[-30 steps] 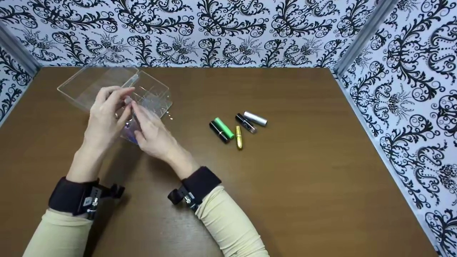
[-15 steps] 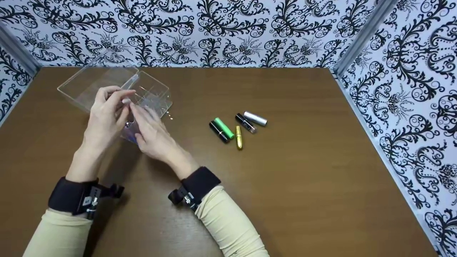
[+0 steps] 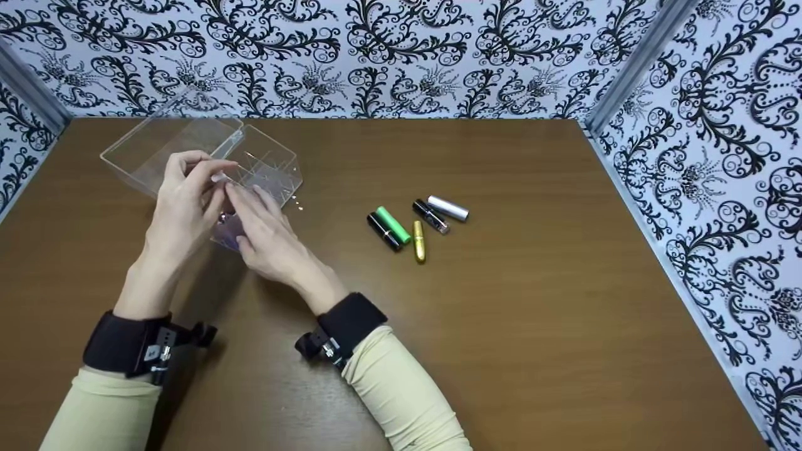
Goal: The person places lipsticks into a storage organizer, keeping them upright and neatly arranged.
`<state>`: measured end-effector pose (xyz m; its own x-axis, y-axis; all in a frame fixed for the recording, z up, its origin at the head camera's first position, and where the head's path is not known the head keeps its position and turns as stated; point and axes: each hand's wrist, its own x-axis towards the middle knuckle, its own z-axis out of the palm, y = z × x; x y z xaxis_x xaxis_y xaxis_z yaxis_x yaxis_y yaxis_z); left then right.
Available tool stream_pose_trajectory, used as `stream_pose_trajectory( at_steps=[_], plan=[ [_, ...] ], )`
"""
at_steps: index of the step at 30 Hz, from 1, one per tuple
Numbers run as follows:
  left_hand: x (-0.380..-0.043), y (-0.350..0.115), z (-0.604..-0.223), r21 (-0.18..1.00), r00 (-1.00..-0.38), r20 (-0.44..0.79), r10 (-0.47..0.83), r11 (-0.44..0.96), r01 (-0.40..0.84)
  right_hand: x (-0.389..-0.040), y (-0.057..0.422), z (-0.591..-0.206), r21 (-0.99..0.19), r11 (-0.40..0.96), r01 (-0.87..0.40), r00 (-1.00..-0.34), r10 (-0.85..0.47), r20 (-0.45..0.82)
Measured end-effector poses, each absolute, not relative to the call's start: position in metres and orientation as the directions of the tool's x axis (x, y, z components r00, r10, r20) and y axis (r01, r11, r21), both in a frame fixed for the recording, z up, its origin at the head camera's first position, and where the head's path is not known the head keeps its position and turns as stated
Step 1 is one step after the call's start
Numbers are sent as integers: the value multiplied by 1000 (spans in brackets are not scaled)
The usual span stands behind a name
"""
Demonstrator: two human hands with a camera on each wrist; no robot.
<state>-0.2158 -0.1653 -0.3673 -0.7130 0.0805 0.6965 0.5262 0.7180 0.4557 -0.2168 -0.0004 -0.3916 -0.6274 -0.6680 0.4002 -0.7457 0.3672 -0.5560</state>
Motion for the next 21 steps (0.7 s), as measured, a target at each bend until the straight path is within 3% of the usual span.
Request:
stream_pose_trajectory(
  at_steps=[8, 21],
  plan=[
    [-213, -168, -364, 472, -722, 688, 73, 711, 522, -216, -1, -392, -574, 386, -723, -648, -667, 368],
    [-213, -172, -371, 451, -762, 641, 90, 759, 469, -216, -3, -399, -521, 393, -758, -613, -701, 363]
  ],
)
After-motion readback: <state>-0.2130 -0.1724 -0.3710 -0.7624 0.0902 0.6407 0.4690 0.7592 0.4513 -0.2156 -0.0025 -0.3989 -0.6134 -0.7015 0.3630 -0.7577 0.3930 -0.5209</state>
